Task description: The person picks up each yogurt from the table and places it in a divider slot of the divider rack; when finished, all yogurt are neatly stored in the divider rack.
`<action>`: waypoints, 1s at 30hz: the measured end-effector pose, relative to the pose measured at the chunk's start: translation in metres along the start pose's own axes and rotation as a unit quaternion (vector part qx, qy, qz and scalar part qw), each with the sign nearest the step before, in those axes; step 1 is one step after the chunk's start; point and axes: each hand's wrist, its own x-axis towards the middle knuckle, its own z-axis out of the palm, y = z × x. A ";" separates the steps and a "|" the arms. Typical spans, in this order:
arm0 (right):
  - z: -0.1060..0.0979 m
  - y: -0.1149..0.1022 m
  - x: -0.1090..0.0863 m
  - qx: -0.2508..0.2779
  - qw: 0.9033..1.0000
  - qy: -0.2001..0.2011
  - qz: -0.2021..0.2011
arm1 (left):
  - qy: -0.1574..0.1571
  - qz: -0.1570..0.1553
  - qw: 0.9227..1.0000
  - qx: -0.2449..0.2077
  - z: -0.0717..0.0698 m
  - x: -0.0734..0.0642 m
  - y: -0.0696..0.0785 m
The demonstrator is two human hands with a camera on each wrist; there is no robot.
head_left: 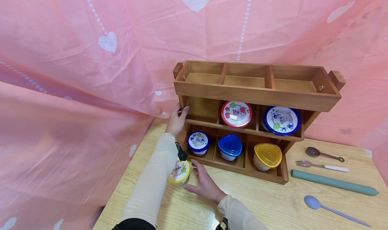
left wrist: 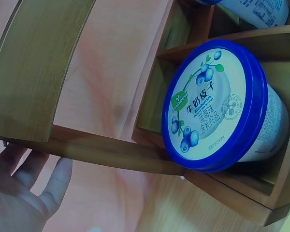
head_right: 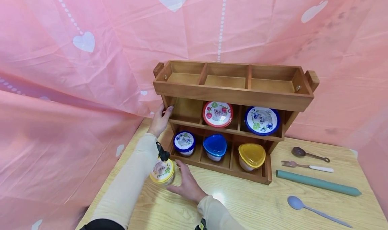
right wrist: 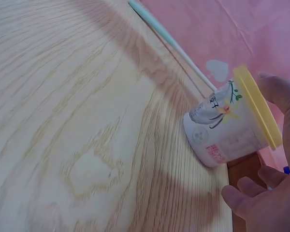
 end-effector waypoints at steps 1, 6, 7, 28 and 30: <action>0.001 0.000 0.002 0.001 1.000 -0.002 0.002 | 0.000 0.000 1.000 0.000 0.000 0.000 0.000; 0.007 0.000 0.009 0.012 1.000 -0.008 0.020 | 0.002 0.005 1.000 0.003 0.001 -0.001 0.003; 0.008 0.001 0.010 0.011 1.000 -0.008 0.021 | 0.003 0.007 1.000 0.002 0.001 -0.001 0.003; 0.022 0.002 0.020 0.016 0.999 -0.027 0.042 | 0.004 0.006 1.000 0.001 0.001 -0.002 0.000; 0.023 0.000 0.021 0.015 0.999 -0.025 0.039 | 0.005 0.008 1.000 0.001 0.001 -0.001 0.001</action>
